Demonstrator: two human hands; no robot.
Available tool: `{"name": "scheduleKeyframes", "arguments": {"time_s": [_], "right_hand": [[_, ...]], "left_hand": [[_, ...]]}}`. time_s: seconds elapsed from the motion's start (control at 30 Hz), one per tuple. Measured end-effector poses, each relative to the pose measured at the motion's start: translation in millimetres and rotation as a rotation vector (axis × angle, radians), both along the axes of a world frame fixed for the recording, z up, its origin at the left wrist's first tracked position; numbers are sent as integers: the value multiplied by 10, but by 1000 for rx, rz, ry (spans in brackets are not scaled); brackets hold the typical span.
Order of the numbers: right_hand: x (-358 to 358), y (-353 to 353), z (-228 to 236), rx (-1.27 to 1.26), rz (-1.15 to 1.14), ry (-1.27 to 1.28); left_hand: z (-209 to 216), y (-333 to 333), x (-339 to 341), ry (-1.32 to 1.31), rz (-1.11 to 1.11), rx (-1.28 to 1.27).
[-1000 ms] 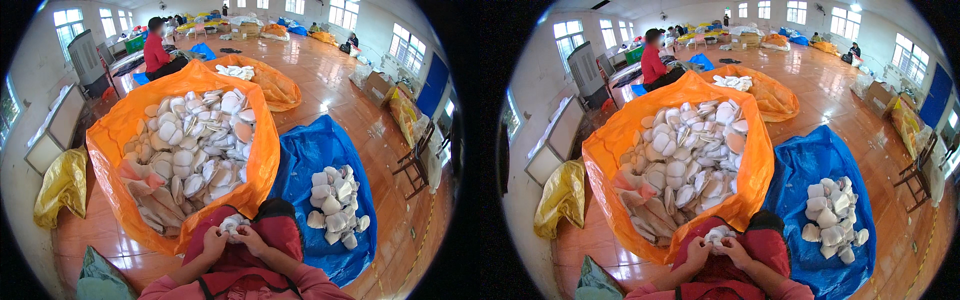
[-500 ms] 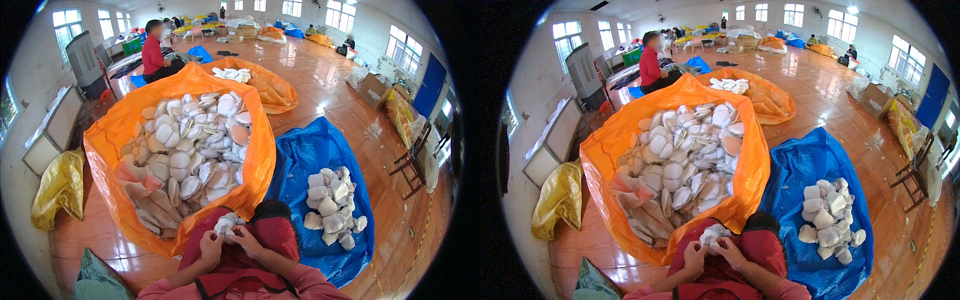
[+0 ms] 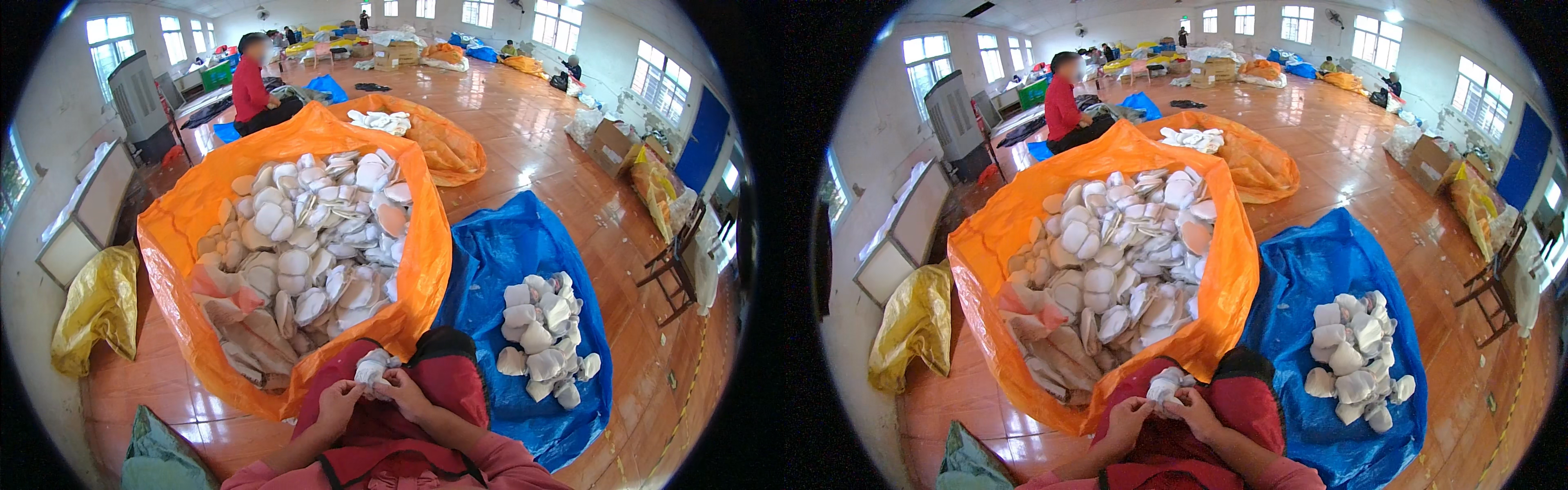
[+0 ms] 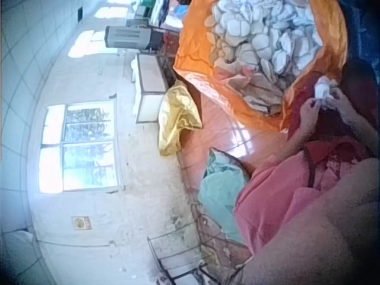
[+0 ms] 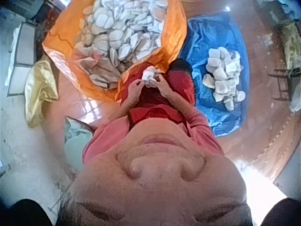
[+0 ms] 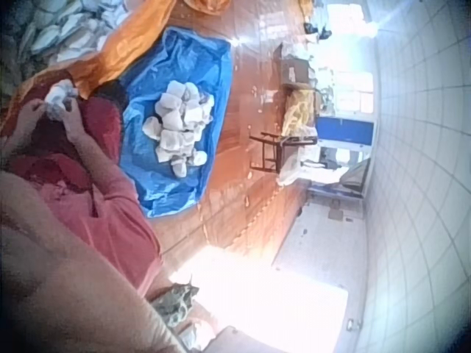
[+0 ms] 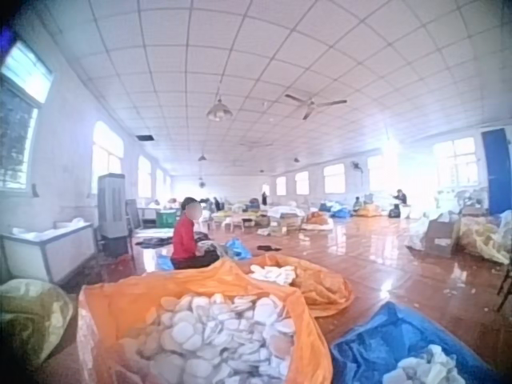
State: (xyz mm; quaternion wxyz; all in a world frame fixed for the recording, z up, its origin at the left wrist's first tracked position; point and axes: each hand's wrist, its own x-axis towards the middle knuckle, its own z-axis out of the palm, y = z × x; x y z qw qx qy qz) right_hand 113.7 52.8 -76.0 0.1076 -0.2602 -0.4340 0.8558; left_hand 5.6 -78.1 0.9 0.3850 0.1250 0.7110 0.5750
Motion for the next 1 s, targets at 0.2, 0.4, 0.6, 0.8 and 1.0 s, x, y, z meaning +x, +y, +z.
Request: {"name": "scheduleKeyframes", "arguments": {"time_s": [0.2,0.4,0.6,0.8,1.0], "right_hand": [[15,-4,130,44,19,-48],[18,-21,32,169,38,-80],[15,-31,9,292,51,-105],[14,-33,-117,468,54,-118],[-2,-52,-84,607,41,-144]], "left_hand": [[145,39,-6,197,-3,-78],[14,-5,-41,416,-97,-101],[216,11,-12,373,-162,-221],[-143,-4,-15,160,-68,-182],[-174,37,34,-69,62,-148]]}}
